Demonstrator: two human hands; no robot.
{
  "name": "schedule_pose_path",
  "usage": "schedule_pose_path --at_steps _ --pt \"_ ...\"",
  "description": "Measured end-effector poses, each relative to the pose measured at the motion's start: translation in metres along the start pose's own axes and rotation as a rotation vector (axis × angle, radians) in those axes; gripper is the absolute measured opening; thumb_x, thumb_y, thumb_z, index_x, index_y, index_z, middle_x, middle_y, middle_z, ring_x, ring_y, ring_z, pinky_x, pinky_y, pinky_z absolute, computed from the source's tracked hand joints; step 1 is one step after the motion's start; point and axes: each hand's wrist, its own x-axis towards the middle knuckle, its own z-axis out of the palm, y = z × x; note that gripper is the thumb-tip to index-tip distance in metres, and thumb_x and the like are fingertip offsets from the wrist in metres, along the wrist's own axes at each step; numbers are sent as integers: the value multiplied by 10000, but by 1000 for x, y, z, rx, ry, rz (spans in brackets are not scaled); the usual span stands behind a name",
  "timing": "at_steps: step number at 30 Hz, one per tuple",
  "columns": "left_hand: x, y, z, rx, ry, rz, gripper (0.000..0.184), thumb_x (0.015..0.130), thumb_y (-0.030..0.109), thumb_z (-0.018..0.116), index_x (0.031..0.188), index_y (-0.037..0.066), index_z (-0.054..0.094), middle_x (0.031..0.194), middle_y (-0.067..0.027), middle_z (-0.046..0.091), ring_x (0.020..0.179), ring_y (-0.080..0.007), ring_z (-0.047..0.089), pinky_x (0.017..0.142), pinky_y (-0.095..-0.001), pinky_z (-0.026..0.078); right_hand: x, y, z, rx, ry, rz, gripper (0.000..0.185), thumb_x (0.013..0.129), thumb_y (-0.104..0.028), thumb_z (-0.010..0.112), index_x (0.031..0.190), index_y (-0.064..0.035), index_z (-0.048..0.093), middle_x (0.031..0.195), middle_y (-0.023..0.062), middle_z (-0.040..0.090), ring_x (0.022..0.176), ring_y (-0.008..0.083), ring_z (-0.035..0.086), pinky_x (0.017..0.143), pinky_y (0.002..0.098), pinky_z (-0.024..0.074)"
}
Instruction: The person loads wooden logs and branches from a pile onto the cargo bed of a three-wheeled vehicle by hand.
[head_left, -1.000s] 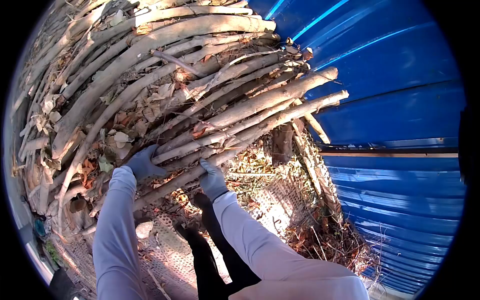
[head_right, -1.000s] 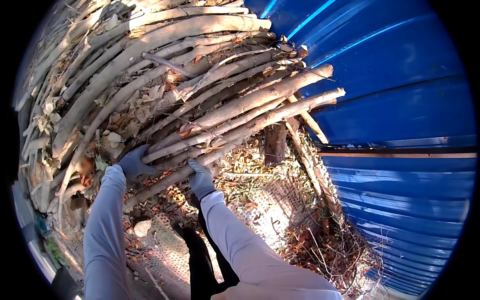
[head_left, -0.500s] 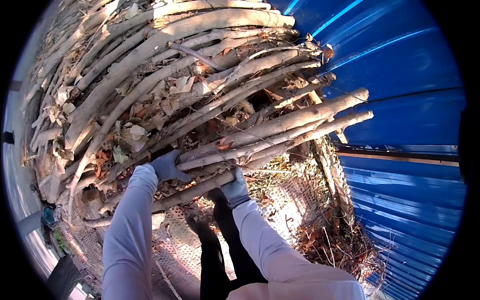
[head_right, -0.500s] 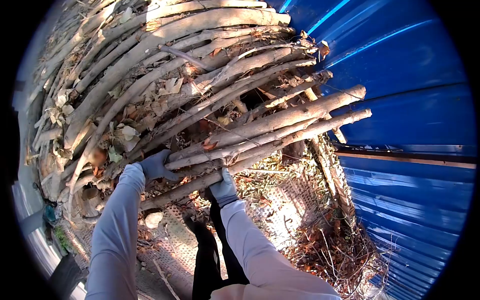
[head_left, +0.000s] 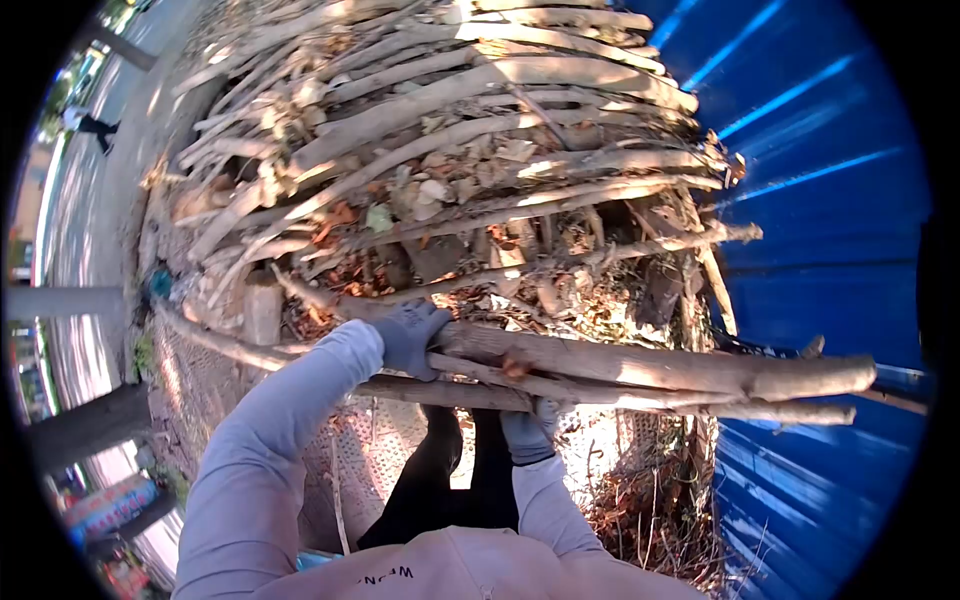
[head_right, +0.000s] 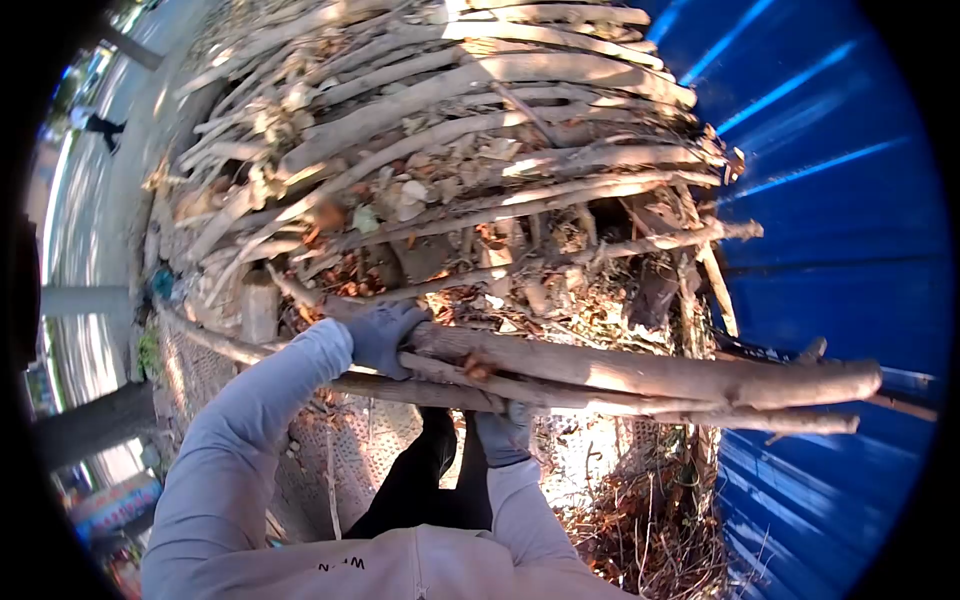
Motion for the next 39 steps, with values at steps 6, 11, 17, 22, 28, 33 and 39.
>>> schedule_pose_path --at_steps 6,11,17,22,28,33,39 --pt "-61 125 -16 -100 153 189 1157 625 578 868 1529 40 385 1443 -216 498 1342 -408 486 1142 -486 392 -40 -134 63 -110 -41 -142 553 1018 -420 606 1405 -30 542 1421 180 555 1322 296 537 1171 511 405" --pt "-102 211 -2 -204 180 239 1202 606 553 901 1551 33 371 1492 -221 475 1344 -385 516 1146 -438 410 -104 -212 10 -1441 104 -436 743 1057 -414 560 1593 26 293 1584 198 434 1454 307 440 1231 392 316" --pt "-168 270 33 -188 415 218 1273 598 581 912 1591 53 317 1580 -218 411 1436 -381 445 1190 -457 364 -118 -250 86 -657 -182 -417 597 1055 -278 552 1576 -51 368 1563 199 449 1373 349 524 1155 550 439" --pt "-215 310 70 -175 599 136 1269 605 544 913 1605 83 282 1574 -211 413 1447 -396 418 1192 -497 344 -121 -278 112 -994 -422 -574 568 1081 -204 529 1568 7 330 1496 254 505 1326 363 568 1132 472 479" --pt "-261 349 113 -255 873 151 1222 584 488 939 1531 -19 357 1437 -242 479 1362 -384 481 1159 -423 400 -130 -308 138 -1333 -700 -1162 695 969 -108 719 1547 31 359 1479 288 509 1277 368 607 1097 461 504" --pt "-331 373 139 -612 963 310 1167 578 332 975 1511 -10 364 1453 -220 482 1380 -320 467 1161 -400 390 -142 -295 213 -1148 -792 -1027 532 980 -112 708 1426 84 491 1383 271 594 1196 339 647 1037 442 539" --pt "-410 373 196 -503 1174 126 1218 577 301 991 1544 38 298 1471 -214 441 1381 -329 454 1171 -410 375 -196 -252 341 -972 -1064 -977 234 990 -74 656 1163 84 662 1070 230 724 975 314 725 916 408 571"
